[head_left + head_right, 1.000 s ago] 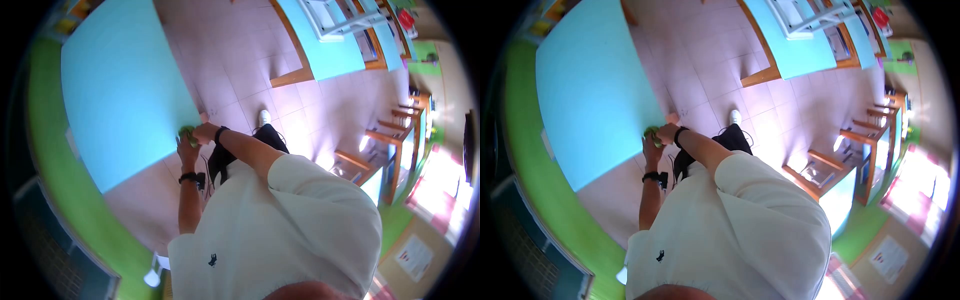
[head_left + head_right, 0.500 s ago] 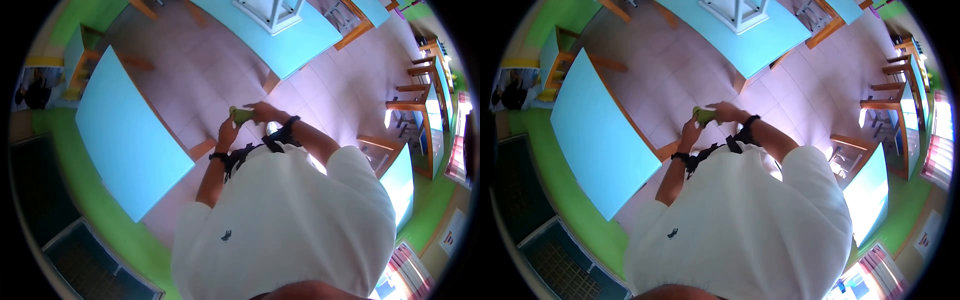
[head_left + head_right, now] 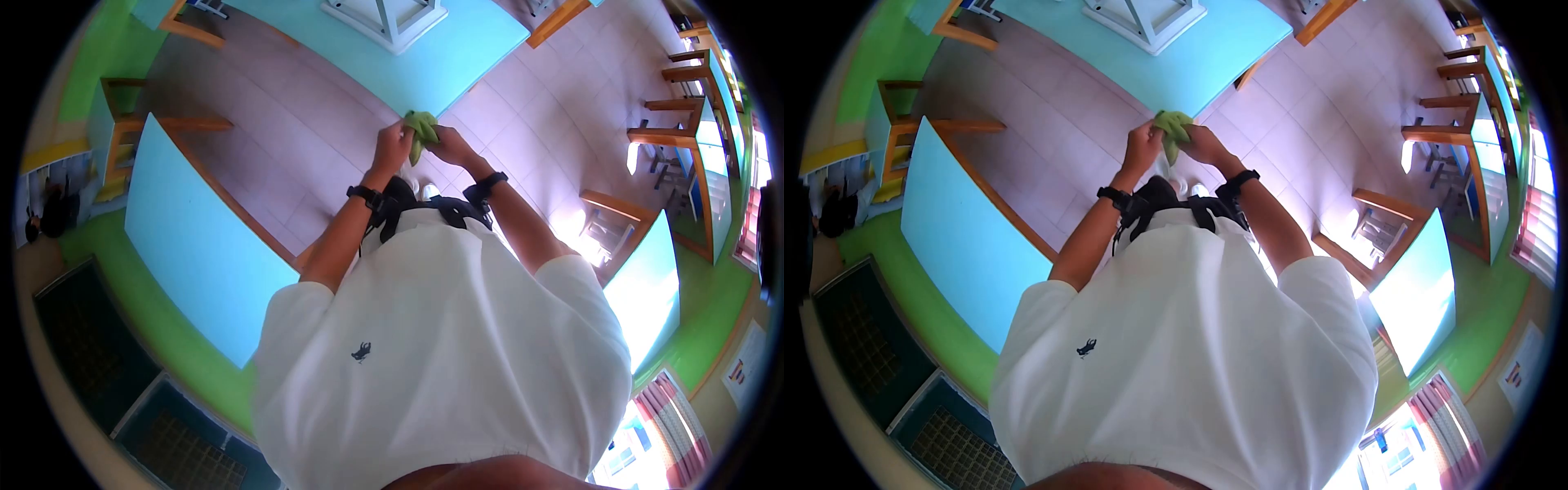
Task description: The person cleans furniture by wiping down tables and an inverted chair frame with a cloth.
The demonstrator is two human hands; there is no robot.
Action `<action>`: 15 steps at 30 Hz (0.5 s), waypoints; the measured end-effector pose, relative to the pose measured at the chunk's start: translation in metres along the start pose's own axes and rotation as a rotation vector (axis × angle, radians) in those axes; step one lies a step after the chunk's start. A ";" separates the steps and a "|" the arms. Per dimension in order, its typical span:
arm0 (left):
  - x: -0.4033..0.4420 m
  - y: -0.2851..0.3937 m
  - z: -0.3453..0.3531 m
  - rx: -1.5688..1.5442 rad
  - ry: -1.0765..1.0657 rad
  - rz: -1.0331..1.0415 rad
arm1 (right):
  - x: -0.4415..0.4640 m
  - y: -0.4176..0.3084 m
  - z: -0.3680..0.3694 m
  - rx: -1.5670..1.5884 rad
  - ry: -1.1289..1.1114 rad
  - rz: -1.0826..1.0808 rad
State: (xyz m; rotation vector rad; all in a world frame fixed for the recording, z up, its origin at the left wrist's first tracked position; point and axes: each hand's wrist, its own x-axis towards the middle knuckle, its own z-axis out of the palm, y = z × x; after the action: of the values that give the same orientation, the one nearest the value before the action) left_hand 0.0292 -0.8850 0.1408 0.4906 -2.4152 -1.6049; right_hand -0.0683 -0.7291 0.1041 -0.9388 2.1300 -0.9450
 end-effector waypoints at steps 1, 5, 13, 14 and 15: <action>0.011 -0.002 -0.003 -0.003 -0.008 -0.008 | 0.008 -0.004 -0.002 0.004 -0.004 0.010; 0.051 -0.007 -0.013 -0.032 0.023 0.109 | 0.050 -0.006 -0.013 0.440 -0.081 0.097; 0.136 -0.041 -0.047 0.413 0.217 0.232 | 0.120 -0.004 -0.052 -0.006 0.048 0.139; 0.145 -0.062 -0.044 0.394 0.227 0.225 | 0.128 0.005 -0.054 -0.217 0.041 0.151; 0.148 -0.086 -0.038 0.477 0.043 0.125 | 0.129 0.006 -0.055 -0.267 -0.019 0.193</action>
State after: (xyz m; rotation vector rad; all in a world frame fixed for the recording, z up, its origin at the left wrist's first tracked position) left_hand -0.0809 -1.0043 0.0735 0.4277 -2.7306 -0.9524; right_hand -0.1835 -0.8093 0.0982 -0.8428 2.3197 -0.5645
